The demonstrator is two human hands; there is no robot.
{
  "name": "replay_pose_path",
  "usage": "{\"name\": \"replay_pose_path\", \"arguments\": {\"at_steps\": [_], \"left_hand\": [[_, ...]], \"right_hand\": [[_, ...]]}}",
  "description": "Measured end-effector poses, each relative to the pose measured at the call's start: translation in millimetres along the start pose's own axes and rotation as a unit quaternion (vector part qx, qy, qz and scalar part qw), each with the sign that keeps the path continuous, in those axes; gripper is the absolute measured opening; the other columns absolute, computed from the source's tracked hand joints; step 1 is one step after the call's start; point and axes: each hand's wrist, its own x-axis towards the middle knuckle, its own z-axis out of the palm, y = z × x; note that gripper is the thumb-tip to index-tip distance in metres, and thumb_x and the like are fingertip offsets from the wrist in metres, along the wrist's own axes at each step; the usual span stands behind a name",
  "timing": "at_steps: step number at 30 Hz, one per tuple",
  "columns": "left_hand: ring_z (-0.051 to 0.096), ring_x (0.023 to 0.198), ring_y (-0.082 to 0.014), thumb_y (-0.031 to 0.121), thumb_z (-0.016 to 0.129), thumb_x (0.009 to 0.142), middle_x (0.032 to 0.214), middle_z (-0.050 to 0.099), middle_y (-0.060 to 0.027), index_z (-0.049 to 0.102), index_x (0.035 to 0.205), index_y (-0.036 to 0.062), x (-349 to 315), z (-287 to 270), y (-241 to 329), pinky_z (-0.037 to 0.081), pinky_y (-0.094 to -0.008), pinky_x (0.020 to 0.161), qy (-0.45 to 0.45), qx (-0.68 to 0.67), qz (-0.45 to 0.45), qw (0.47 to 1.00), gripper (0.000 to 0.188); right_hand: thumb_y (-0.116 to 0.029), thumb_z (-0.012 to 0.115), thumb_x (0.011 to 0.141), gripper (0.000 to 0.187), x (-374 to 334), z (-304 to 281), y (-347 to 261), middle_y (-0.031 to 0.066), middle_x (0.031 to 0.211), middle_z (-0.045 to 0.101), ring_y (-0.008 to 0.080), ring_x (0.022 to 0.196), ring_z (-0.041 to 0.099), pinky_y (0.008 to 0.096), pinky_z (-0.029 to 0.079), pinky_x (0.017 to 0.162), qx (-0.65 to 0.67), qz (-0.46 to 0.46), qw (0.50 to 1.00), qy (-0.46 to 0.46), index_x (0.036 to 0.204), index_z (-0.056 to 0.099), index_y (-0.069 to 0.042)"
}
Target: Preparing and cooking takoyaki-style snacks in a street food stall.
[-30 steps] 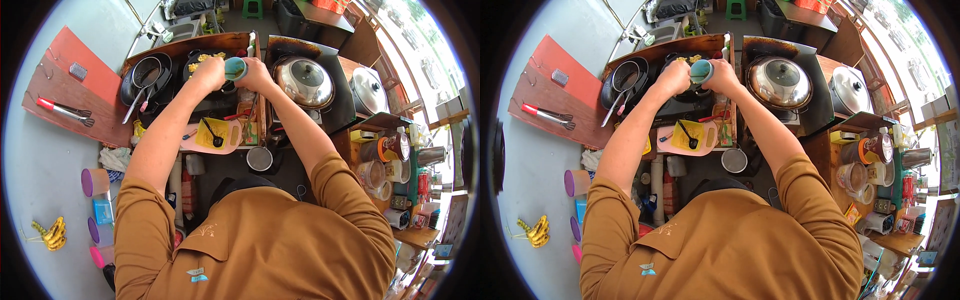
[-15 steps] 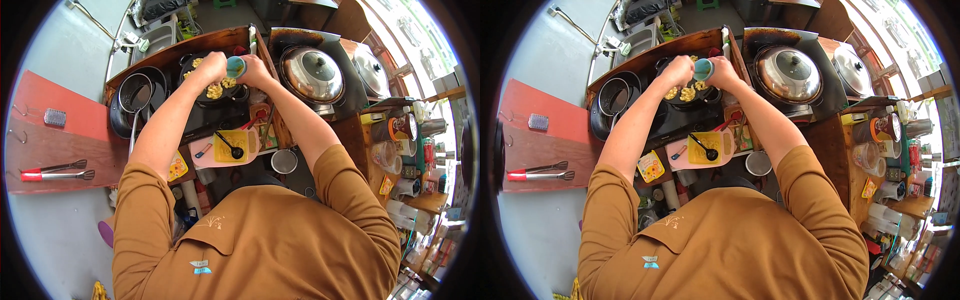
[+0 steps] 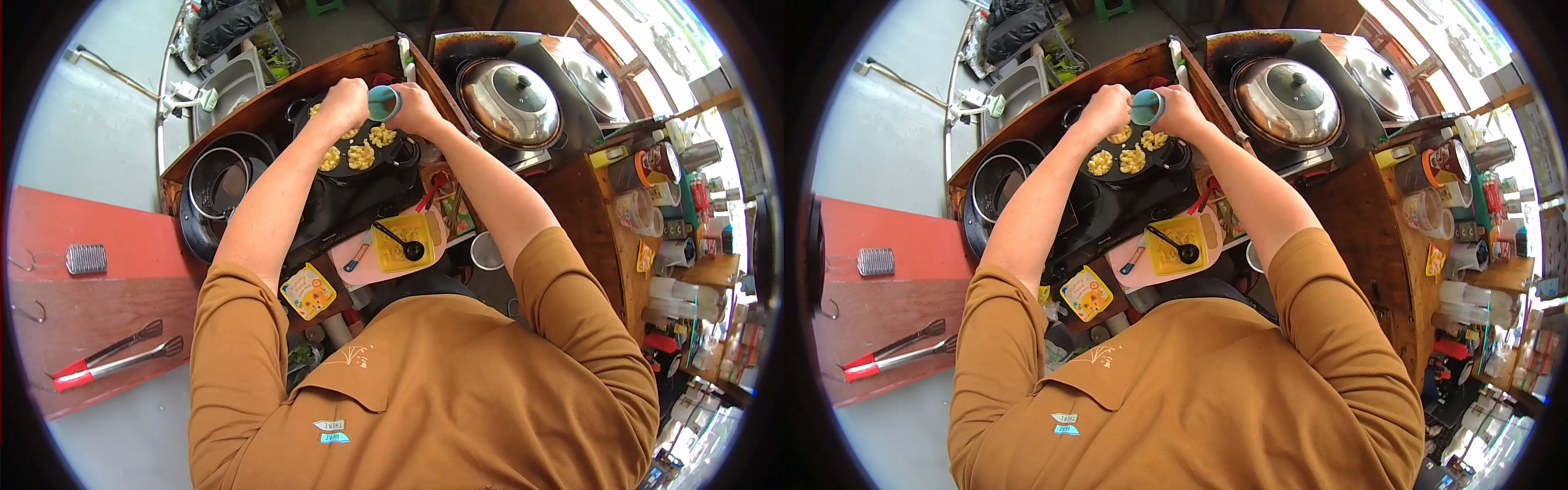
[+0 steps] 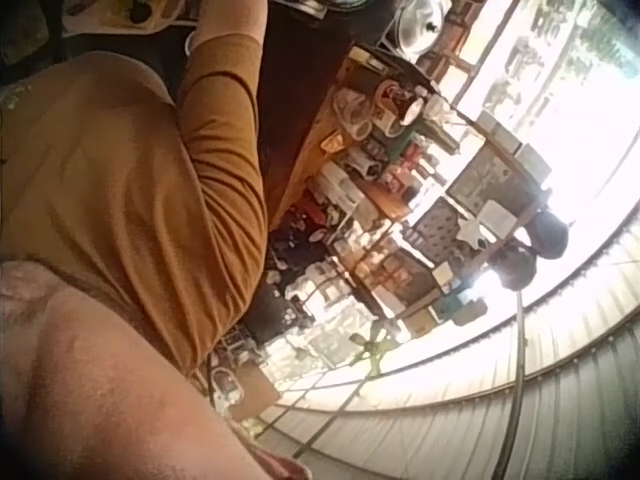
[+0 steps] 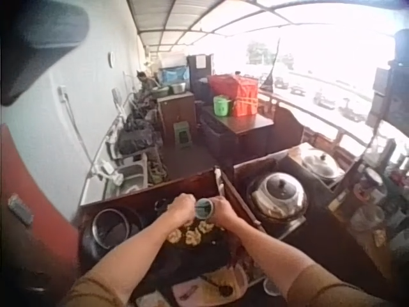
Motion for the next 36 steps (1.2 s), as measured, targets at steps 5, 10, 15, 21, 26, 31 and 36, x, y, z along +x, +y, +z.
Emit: {"name": "replay_pose_path", "arguments": {"at_steps": [5, 10, 15, 21, 26, 31, 36], "left_hand": [[0.071, 0.055, -0.0259, 0.000, 0.059, 0.087, 0.068, 0.069, -0.0189, 0.072, 0.093, -0.0035, 8.1, 0.4, -16.2, 0.059, -0.0364, 0.051, 0.006, -0.042, 0.018, 0.999, 0.015], [0.072, 0.073, -0.0313, -0.004, 0.062, 0.081, 0.081, 0.071, -0.0233, 0.072, 0.093, -0.0034, 11.0, -3.4, 2.0, 0.061, -0.0390, 0.067, -0.072, -0.032, -0.024, 0.997, 0.016], [0.072, 0.058, -0.0254, 0.002, 0.061, 0.090, 0.071, 0.071, -0.0188, 0.071, 0.097, -0.0057, 10.3, 3.2, 0.1, 0.060, -0.0335, 0.055, -0.052, -0.095, -0.019, 0.994, 0.015], [0.073, 0.060, -0.0249, -0.002, 0.062, 0.086, 0.073, 0.071, -0.0194, 0.071, 0.097, -0.0062, 16.7, 28.4, -23.8, 0.061, -0.0340, 0.054, 0.080, 0.052, 0.078, 0.992, 0.015], [0.073, 0.061, -0.0277, -0.012, 0.061, 0.076, 0.071, 0.071, -0.0229, 0.069, 0.088, -0.0109, 2.0, 21.2, 14.5, 0.060, -0.0356, 0.054, -0.074, -0.100, -0.046, 0.991, 0.014], [0.073, 0.058, -0.0282, -0.012, 0.061, 0.075, 0.069, 0.070, -0.0229, 0.068, 0.083, -0.0108, -4.2, 31.4, 14.5, 0.060, -0.0373, 0.053, -0.008, -0.089, -0.017, 0.996, 0.011], [0.074, 0.067, -0.0315, -0.013, 0.066, 0.068, 0.080, 0.071, -0.0258, 0.068, 0.085, -0.0109, -13.0, 41.3, 21.4, 0.060, -0.0397, 0.057, -0.030, -0.050, -0.024, 0.998, 0.017]], "right_hand": [[-0.017, 0.089, 0.050, 0.065, 4.5, -10.0, -17.5, 0.0172, 0.113, 0.068, 0.0330, 0.116, 0.059, 0.0401, 0.049, 0.101, -0.005, -0.007, 1.000, -0.018, 0.112, 0.071, -0.008], [-0.015, 0.088, 0.051, 0.070, 5.2, -6.6, -3.2, 0.0157, 0.120, 0.064, 0.0332, 0.118, 0.057, 0.0409, 0.046, 0.104, -0.008, 0.005, 1.000, -0.017, 0.117, 0.068, -0.011], [-0.016, 0.088, 0.051, 0.070, 2.7, -8.1, -1.4, 0.0159, 0.120, 0.064, 0.0333, 0.122, 0.054, 0.0412, 0.044, 0.106, -0.015, 0.027, 0.998, -0.053, 0.118, 0.068, -0.010], [-0.020, 0.088, 0.050, 0.064, 1.8, 3.5, 0.9, 0.0171, 0.110, 0.067, 0.0331, 0.116, 0.058, 0.0399, 0.047, 0.102, -0.009, -0.013, 1.000, 0.010, 0.110, 0.069, -0.007], [-0.019, 0.088, 0.048, 0.070, -15.0, 11.1, 23.1, 0.0170, 0.113, 0.067, 0.0336, 0.118, 0.056, 0.0411, 0.047, 0.103, -0.002, -0.001, 1.000, -0.003, 0.114, 0.069, -0.009], [-0.017, 0.088, 0.049, 0.072, -26.6, 11.2, 21.1, 0.0171, 0.121, 0.063, 0.0346, 0.122, 0.054, 0.0420, 0.045, 0.105, 0.021, 0.027, 0.999, -0.010, 0.118, 0.068, -0.010], [-0.017, 0.088, 0.049, 0.078, -27.7, 12.2, 27.7, 0.0181, 0.127, 0.060, 0.0359, 0.122, 0.054, 0.0423, 0.045, 0.106, 0.006, 0.032, 0.999, -0.014, 0.124, 0.065, -0.010]]}}
